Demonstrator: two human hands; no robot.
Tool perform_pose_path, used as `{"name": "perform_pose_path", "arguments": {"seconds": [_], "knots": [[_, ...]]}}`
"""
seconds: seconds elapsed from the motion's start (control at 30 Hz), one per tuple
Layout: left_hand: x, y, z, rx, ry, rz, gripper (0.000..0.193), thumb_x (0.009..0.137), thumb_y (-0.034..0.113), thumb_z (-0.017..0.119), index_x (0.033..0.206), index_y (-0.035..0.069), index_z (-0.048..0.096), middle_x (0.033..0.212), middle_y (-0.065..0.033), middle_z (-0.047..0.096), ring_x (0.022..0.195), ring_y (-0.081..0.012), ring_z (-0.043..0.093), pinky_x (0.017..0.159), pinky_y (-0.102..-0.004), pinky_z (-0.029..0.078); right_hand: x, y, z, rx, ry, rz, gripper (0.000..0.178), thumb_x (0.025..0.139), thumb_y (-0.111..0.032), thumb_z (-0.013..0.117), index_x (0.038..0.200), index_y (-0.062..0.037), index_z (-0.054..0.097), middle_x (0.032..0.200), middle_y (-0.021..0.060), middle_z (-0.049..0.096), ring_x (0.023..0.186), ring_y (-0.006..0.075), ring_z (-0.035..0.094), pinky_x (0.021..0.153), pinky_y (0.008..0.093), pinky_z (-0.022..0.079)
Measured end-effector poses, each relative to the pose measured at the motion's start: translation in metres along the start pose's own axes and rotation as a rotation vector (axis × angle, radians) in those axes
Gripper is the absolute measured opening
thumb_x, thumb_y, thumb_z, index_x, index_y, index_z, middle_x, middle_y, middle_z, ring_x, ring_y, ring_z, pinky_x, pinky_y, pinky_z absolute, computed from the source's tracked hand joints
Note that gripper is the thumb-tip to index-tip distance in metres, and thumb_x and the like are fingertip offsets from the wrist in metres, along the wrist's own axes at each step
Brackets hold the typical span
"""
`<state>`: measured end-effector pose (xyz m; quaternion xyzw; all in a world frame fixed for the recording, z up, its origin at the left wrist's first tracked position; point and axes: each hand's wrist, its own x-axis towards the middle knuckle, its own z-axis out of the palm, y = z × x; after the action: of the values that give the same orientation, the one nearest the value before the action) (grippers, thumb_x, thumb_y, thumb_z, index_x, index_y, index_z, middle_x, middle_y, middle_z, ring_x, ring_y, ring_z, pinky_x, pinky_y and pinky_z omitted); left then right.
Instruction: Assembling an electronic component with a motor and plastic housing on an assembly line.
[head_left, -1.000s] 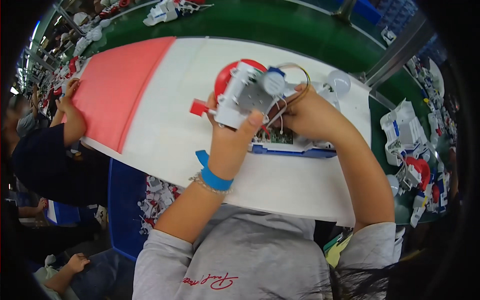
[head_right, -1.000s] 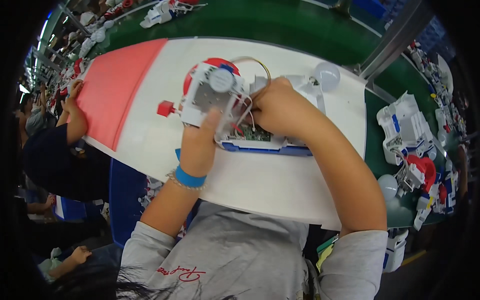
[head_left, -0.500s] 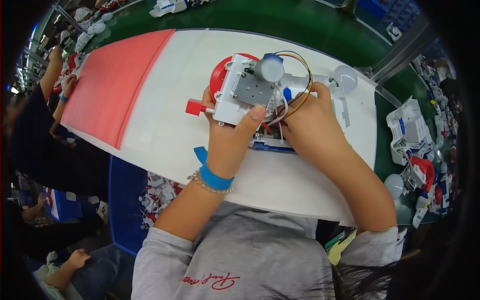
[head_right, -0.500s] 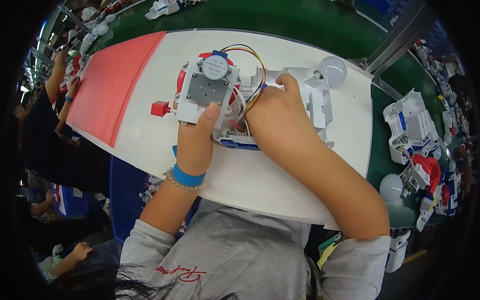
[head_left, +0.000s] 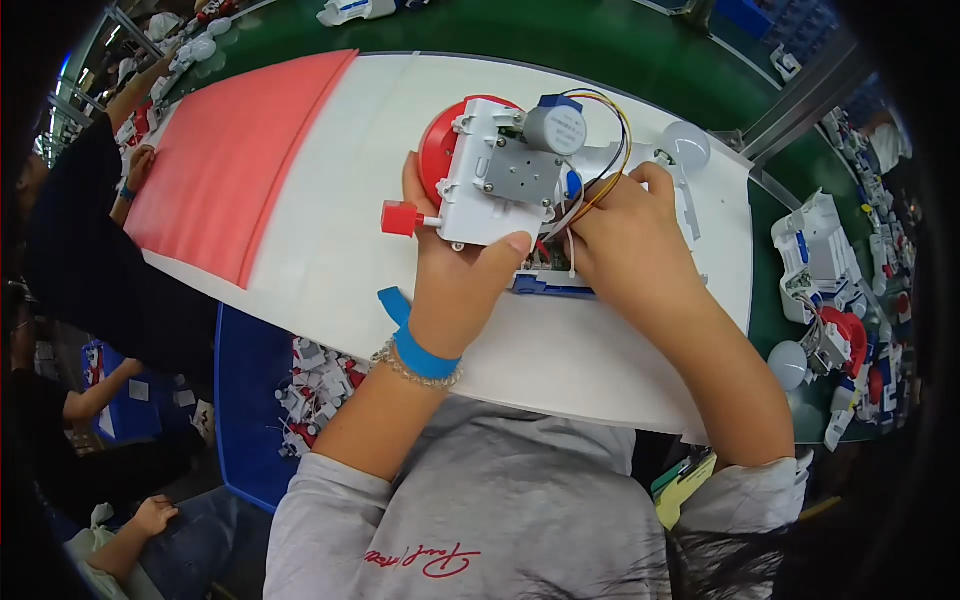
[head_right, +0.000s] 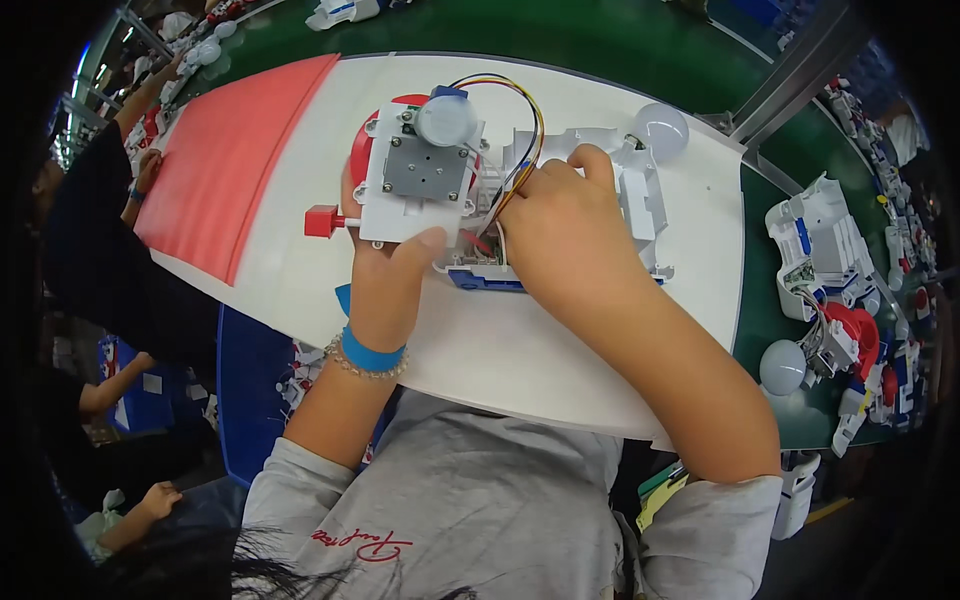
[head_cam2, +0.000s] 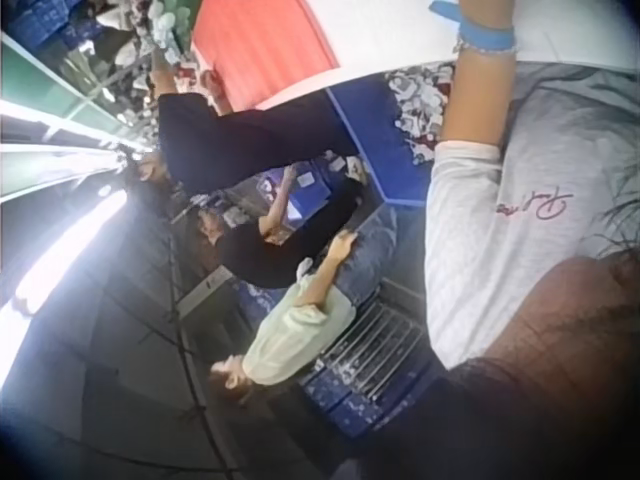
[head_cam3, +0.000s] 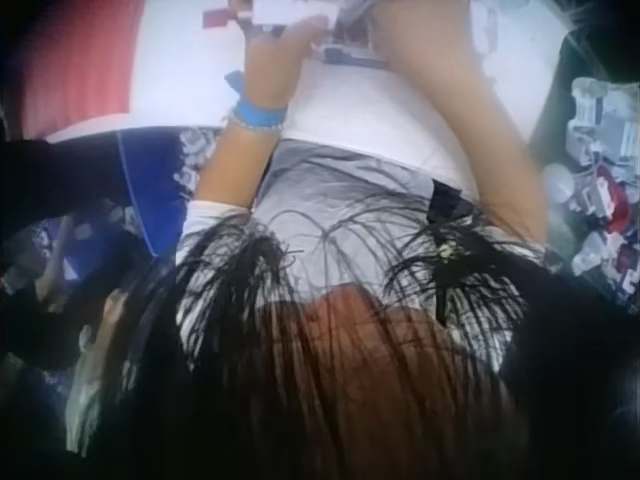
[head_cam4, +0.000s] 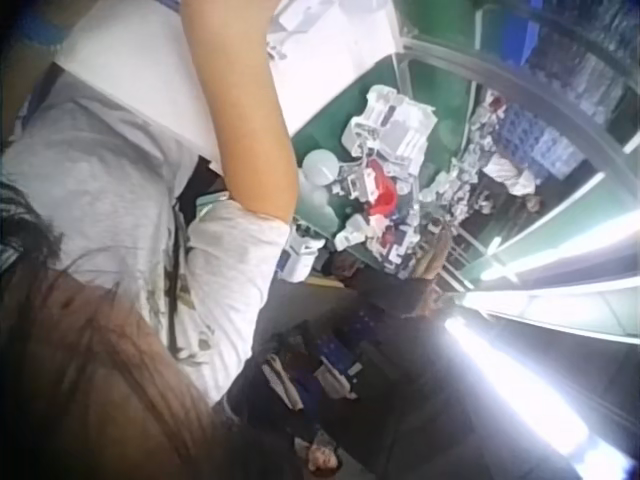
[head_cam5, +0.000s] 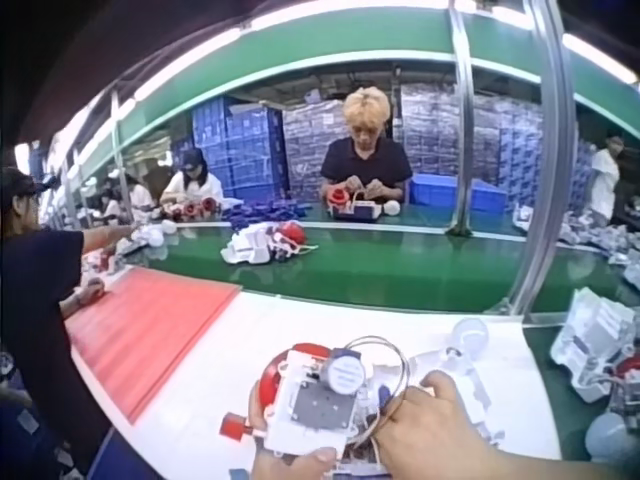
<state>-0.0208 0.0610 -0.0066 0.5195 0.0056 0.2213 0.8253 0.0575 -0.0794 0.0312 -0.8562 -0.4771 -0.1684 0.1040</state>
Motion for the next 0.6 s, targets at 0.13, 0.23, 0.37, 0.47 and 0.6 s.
{"name": "perform_pose_path", "arguments": {"seconds": [0.13,0.23,0.37,0.47,0.6], "knots": [[-0.002,-0.003,0.000,0.173,0.000,0.136,0.103,0.072,0.003,0.066,0.139,0.007,-0.013,0.133,-0.0159,0.030,0.118,-0.0240,0.041,0.096,-0.0350,0.038,0.011,0.008,-0.012,0.254,-0.394,0.130,0.011,0.070,-0.005,0.055,0.072,-0.0039,0.065,0.074,0.0108,0.063,0.082,0.0261,0.054,0.086,0.0385,0.035],[-0.002,-0.003,0.002,0.179,0.019,0.134,0.105,0.072,0.002,0.067,0.138,0.007,-0.014,0.133,-0.0158,0.030,0.119,-0.0240,0.040,0.097,-0.0355,0.038,0.023,0.008,-0.016,0.313,-0.426,0.154,0.011,0.069,-0.005,0.055,0.074,-0.0042,0.066,0.074,0.0141,0.062,0.078,0.0291,0.054,0.082,0.0374,0.039],[-0.002,-0.003,0.002,0.117,0.087,0.058,0.111,0.070,-0.002,0.070,0.138,0.009,-0.017,0.134,-0.0150,0.028,0.121,-0.0239,0.037,0.099,-0.0374,0.037,0.030,0.020,0.005,0.315,-0.426,-0.032,0.008,0.066,-0.004,0.059,0.073,-0.0028,0.064,0.074,0.0170,0.061,0.074,0.0345,0.055,0.073,0.0403,0.044],[-0.009,-0.006,-0.003,0.128,0.049,0.046,0.117,0.067,-0.008,0.069,0.137,0.014,-0.022,0.137,-0.0130,0.022,0.123,-0.0242,0.035,0.100,-0.0401,0.034,0.029,0.021,0.008,0.326,-0.371,-0.073,0.008,0.066,-0.003,0.060,0.073,-0.0032,0.064,0.075,0.0153,0.061,0.076,0.0331,0.056,0.073,0.0399,0.045],[-0.015,-0.003,-0.006,0.212,0.028,0.047,0.116,0.067,-0.010,0.066,0.137,0.014,-0.024,0.137,-0.0135,0.024,0.122,-0.0239,0.038,0.099,-0.0392,0.036,0.025,0.015,0.007,0.292,-0.340,-0.113,0.010,0.064,0.000,0.059,0.070,-0.0060,0.064,0.074,0.0123,0.061,0.078,0.0285,0.057,0.072,0.0369,0.044]]}}
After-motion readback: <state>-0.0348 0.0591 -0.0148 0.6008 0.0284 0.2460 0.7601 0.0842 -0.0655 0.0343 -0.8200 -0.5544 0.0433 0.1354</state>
